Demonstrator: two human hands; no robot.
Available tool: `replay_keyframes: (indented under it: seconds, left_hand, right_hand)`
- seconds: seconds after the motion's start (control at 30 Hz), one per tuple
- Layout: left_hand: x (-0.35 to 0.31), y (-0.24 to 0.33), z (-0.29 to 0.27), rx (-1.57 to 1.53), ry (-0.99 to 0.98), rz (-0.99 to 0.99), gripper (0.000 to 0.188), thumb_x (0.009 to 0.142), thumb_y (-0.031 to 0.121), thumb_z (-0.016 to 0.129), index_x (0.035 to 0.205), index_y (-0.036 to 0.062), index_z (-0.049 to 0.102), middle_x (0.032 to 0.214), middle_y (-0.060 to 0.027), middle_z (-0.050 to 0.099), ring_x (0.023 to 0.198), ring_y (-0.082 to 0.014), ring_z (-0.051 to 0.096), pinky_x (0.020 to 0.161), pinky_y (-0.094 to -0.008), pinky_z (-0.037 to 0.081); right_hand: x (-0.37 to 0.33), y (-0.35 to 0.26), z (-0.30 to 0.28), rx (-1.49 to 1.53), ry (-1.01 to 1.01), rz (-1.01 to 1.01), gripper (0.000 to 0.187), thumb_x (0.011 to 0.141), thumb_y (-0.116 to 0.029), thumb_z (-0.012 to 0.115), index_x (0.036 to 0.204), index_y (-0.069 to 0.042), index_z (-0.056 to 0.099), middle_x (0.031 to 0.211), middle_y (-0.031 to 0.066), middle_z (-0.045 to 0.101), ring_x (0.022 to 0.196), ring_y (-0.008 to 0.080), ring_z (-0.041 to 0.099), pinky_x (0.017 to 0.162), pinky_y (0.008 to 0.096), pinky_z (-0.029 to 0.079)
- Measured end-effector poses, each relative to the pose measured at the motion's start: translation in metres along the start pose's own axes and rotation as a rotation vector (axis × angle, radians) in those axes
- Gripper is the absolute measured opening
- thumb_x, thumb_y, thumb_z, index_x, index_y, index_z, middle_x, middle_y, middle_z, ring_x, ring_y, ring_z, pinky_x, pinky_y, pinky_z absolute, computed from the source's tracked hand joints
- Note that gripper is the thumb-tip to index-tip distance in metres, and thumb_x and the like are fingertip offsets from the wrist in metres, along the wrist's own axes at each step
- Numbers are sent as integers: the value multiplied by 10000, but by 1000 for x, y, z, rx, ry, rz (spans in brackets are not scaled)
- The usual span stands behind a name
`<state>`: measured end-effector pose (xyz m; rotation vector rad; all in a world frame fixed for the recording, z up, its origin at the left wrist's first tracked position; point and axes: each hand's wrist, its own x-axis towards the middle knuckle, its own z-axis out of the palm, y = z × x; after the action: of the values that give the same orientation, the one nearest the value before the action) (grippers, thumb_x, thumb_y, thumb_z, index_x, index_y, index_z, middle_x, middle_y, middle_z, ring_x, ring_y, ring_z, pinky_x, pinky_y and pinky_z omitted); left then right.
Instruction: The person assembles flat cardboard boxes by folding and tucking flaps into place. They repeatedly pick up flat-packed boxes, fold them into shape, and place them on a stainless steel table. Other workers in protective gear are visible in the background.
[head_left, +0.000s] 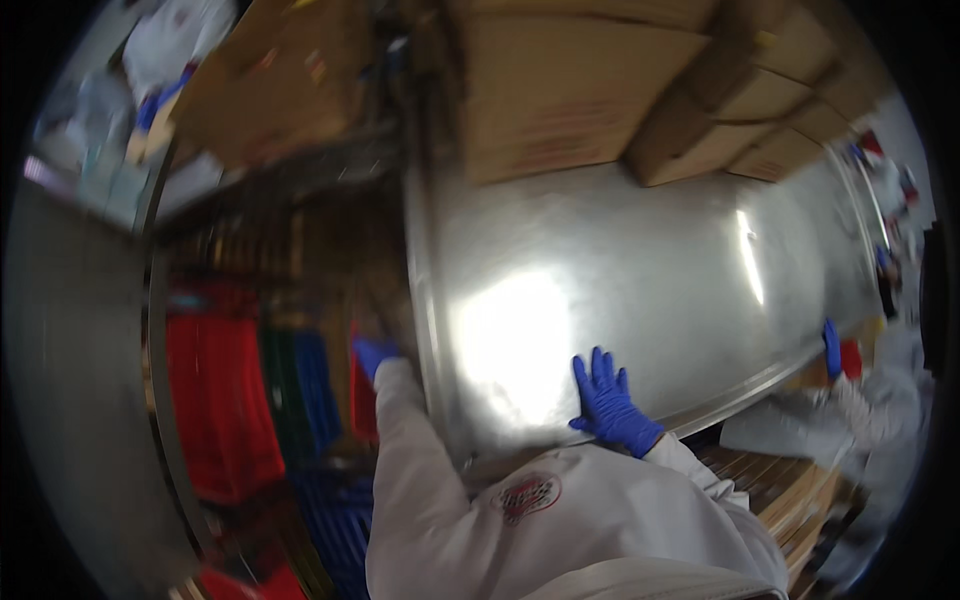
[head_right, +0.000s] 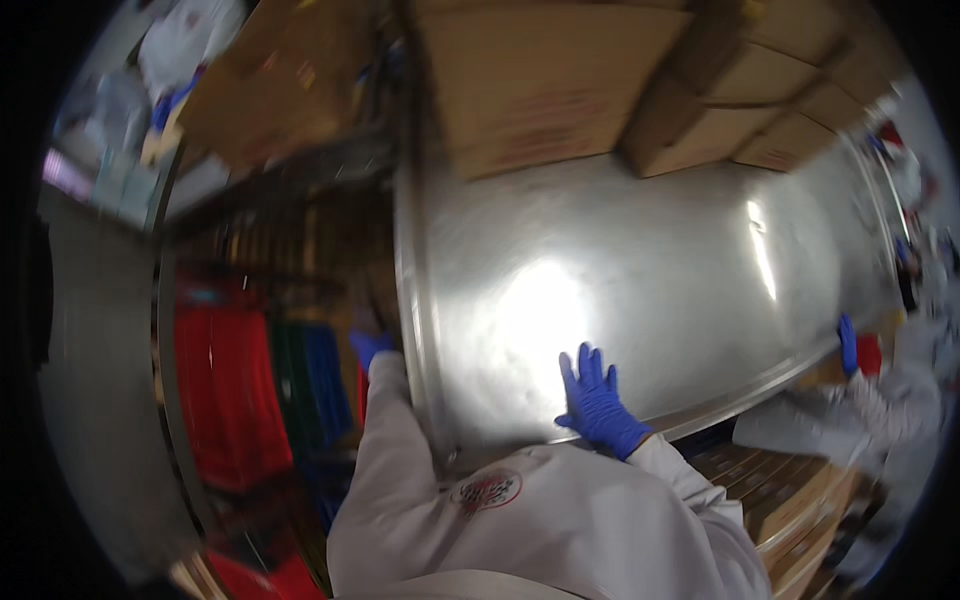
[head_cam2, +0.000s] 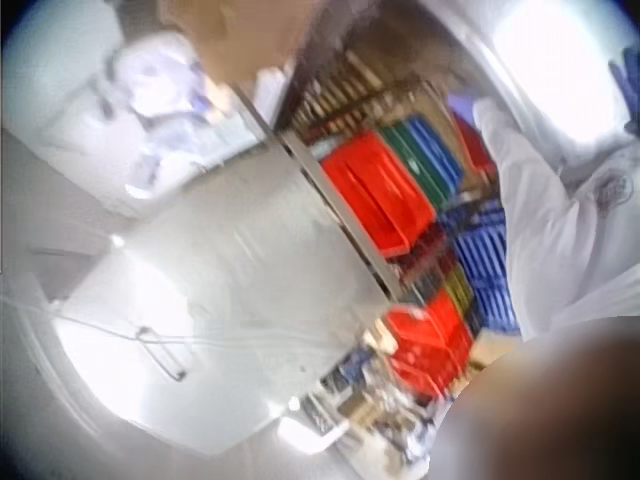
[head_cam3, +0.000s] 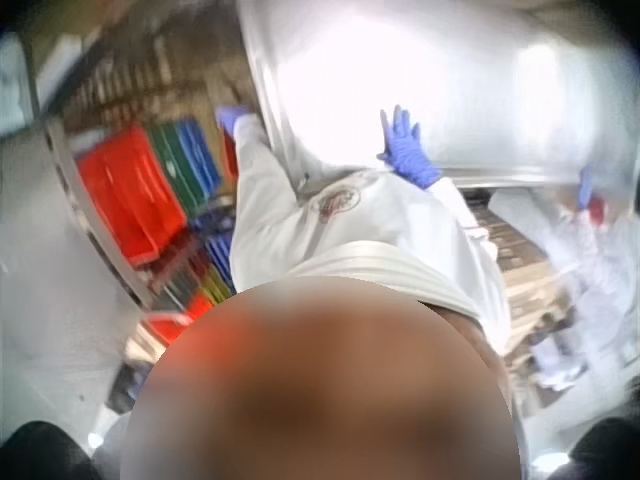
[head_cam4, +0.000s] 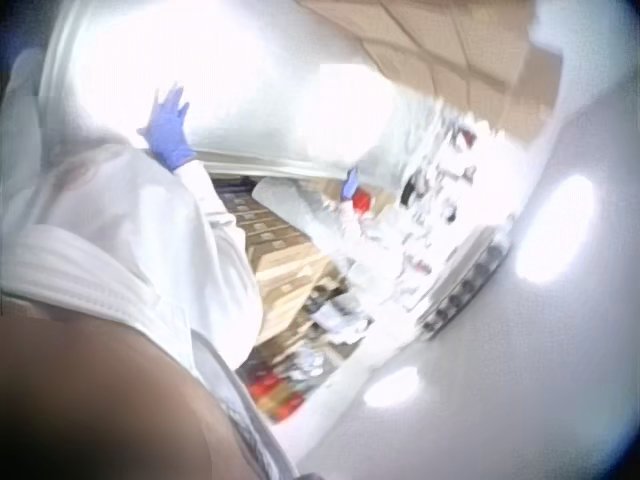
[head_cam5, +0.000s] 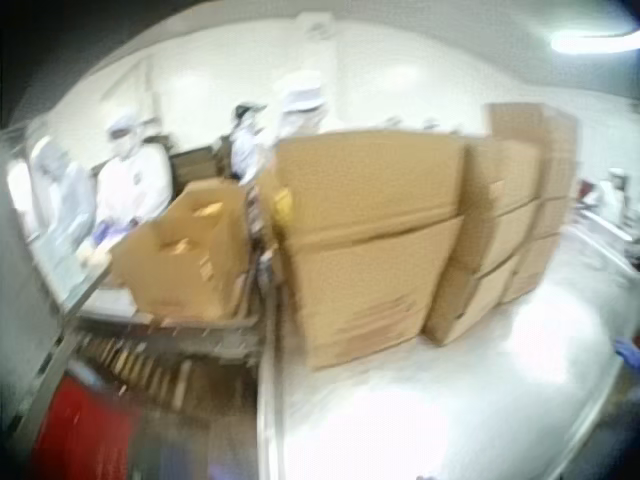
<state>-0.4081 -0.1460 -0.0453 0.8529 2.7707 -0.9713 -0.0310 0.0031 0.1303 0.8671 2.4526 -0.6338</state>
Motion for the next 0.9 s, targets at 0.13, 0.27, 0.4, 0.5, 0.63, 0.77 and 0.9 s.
replay_keyframes:
  seconds: [0.13,0.27,0.4,0.5,0.63,0.77,0.9]
  left_hand:
    - [18,-23,33,-449,-21,-42,568,960,247,426,1468,61,255,1538,-71,261,1383,-196,302,1080,-390,272]
    - [-28,-57,51,-1103,74,-409,801,838,345,642,1441,5,239,1470,-164,343,1339,-279,365,1087,-382,301]
    - [-90,-97,-2,-1278,415,-477,863,712,287,783,1370,-12,313,1340,-215,468,1208,-364,492,996,-425,408]
    - [-119,-142,-64,-1079,516,-596,824,724,305,762,1382,37,344,1255,-270,533,1135,-434,533,942,-467,444]
    - [-133,-204,-110,-1168,719,-397,732,797,281,701,1368,-26,360,1153,-299,591,1049,-430,593,842,-464,496]
    - [-137,-161,-71,-1040,610,-420,717,843,251,646,1400,-29,293,1241,-291,540,1127,-399,560,926,-442,473]
    - [-131,-76,-15,-1023,390,-385,726,787,177,617,1385,-42,270,1284,-304,484,1193,-412,502,984,-449,425]
  right_hand:
    - [-1,3,-2,39,24,-55,1088,748,-413,746,1504,-103,28,1507,320,36,1395,508,74,1047,695,144]
    - [1,8,-4,71,-18,-75,1075,785,-421,716,1505,-99,-14,1526,296,-38,1414,475,-11,1075,662,136]
    - [5,14,-5,32,4,-101,1084,788,-423,714,1501,-80,-28,1527,293,-49,1417,464,-29,1077,661,140]
    - [3,15,-2,-14,97,-137,1091,772,-433,723,1498,-55,1,1512,324,0,1402,499,36,1055,674,178]
    - [1,19,7,-16,209,-197,1075,758,-470,715,1496,-44,60,1502,342,32,1393,512,78,1049,677,189]
    - [0,28,16,13,271,-248,1045,767,-490,690,1495,-41,90,1503,338,47,1397,503,75,1058,672,169]
    - [-6,35,17,19,243,-262,970,797,-485,642,1501,-68,120,1535,264,73,1422,440,72,1071,666,131]
